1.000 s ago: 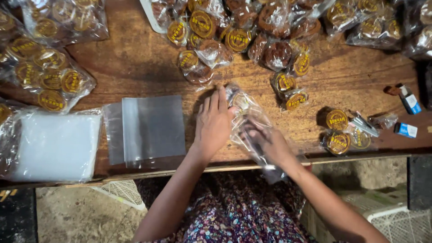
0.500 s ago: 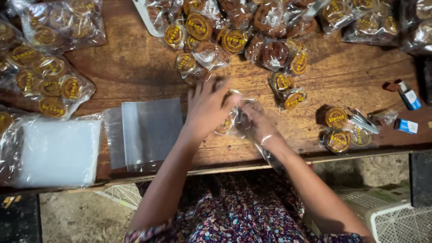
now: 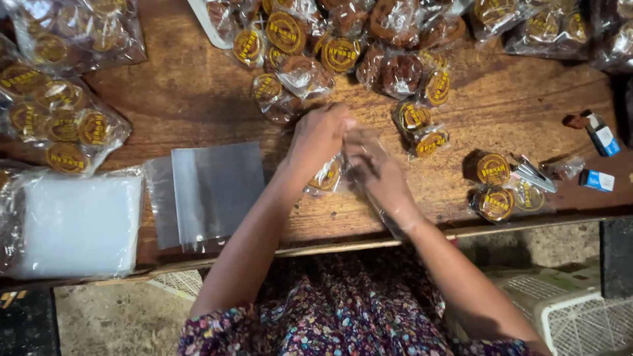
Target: The person places round brown food items into a plastic bag by hand and seals the bag using a handheld stapler.
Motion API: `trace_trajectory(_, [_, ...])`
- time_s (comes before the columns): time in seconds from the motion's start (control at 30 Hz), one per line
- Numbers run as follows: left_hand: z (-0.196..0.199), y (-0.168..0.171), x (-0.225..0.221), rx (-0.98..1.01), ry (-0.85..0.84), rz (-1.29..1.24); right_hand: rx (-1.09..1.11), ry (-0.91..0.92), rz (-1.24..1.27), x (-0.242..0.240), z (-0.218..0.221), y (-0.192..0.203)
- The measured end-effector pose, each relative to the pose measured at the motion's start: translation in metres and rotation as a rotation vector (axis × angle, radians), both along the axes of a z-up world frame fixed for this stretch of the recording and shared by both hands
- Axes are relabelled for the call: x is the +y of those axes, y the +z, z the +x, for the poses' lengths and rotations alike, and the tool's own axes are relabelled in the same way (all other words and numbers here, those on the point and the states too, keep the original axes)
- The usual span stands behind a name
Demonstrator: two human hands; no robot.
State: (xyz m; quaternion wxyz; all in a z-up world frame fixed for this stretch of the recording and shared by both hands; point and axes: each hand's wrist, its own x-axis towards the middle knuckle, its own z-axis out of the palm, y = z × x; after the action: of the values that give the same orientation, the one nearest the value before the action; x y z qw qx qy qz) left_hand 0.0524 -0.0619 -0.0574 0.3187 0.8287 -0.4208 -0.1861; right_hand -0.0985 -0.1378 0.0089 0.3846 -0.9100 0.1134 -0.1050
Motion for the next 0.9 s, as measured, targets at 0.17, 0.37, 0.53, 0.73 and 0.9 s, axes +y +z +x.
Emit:
trace_trajectory(0.17, [-0.007, -0.009, 0.005, -0.15, 0.036, -0.033, 0.047, -0.075, 0.435, -0.014, -0.018, -0.071])
trace_trajectory(0.37, [-0.001, -0.039, -0.007, -0.321, 0.061, -0.071, -0.085, 0.147, 0.431, -0.004, -0.027, -0.052])
trace_trajectory(0.53, [0.002, -0.037, -0.007, -0.348, -0.067, -0.099, 0.257, 0.19, 0.547, -0.027, -0.062, 0.017])
trace_trajectory(0.73, [-0.006, -0.036, -0.01, -0.401, -0.161, -0.18, 0.259, -0.151, 1.167, -0.034, -0.098, 0.0])
trace_trajectory(0.9, [0.0, 0.013, 0.008, -0.392, -0.177, -0.196, 0.531, 0.128, 0.251, -0.064, -0.093, 0.087])
